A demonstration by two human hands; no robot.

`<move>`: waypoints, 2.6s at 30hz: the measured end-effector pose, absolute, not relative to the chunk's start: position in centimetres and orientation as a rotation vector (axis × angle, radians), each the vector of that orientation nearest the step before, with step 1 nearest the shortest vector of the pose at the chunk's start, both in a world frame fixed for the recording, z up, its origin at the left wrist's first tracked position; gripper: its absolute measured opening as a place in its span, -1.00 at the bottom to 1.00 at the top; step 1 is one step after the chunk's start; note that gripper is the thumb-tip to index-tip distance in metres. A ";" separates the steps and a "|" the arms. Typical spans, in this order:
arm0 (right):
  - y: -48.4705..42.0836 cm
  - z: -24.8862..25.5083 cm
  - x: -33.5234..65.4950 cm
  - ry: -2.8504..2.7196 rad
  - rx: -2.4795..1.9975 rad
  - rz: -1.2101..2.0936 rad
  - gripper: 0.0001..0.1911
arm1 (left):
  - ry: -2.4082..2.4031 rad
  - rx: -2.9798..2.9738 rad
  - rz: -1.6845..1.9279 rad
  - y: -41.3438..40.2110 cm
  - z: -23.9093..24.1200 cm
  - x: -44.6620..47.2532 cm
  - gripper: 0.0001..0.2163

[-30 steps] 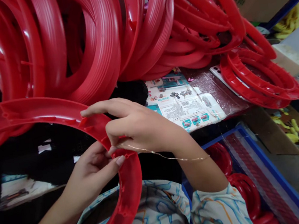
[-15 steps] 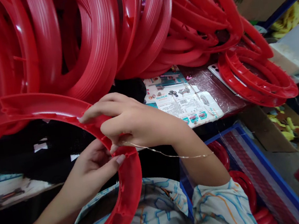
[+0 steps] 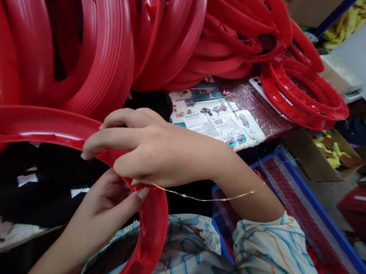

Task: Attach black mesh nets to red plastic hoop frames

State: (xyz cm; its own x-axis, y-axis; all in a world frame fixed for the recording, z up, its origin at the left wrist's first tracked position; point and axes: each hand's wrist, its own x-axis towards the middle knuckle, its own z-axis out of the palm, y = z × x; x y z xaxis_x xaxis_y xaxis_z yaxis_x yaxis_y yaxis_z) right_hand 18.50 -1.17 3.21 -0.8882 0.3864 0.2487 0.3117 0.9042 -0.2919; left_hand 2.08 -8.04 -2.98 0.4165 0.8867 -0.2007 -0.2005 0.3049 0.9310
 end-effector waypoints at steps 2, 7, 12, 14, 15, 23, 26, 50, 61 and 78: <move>-1.3 3.2 18.6 -2.753 -0.598 0.385 -0.83 | 0.838 1.003 0.852 -8.0 -3.1 2.1 -0.83; -1.5 2.6 18.8 -2.521 -0.771 0.634 -0.92 | 0.830 1.018 0.832 -8.3 -3.2 2.1 -0.80; -1.7 1.4 19.0 -2.272 -0.751 0.874 -0.89 | 0.845 1.018 0.789 -8.6 -3.8 1.7 -0.71; -1.8 0.9 18.8 -2.152 -0.743 0.911 -0.90 | 0.841 1.017 0.777 -8.6 -4.1 1.6 -0.71; -2.0 0.7 18.8 -2.105 -0.744 0.925 -0.91 | 0.833 1.021 0.771 -8.5 -4.2 1.6 -0.72; -2.1 0.2 17.8 -1.962 -0.735 1.056 -0.94 | 0.827 1.125 0.747 -8.5 -3.8 1.7 -0.77; -1.9 0.4 17.7 -1.919 -0.761 1.155 -0.96 | 0.827 1.172 0.756 -8.4 -3.8 1.7 -0.77; -2.6 -0.7 16.7 -1.679 -0.947 1.112 -0.91 | 0.801 0.938 1.137 -7.8 -3.8 3.6 -0.85; -1.8 0.3 16.7 -1.894 -0.783 0.883 -0.97 | 0.985 1.454 0.577 -6.8 -2.4 0.5 -0.91; -2.2 -0.1 15.4 -1.909 -0.884 0.997 -0.96 | 0.639 0.856 0.862 -7.8 -4.8 -0.3 -0.83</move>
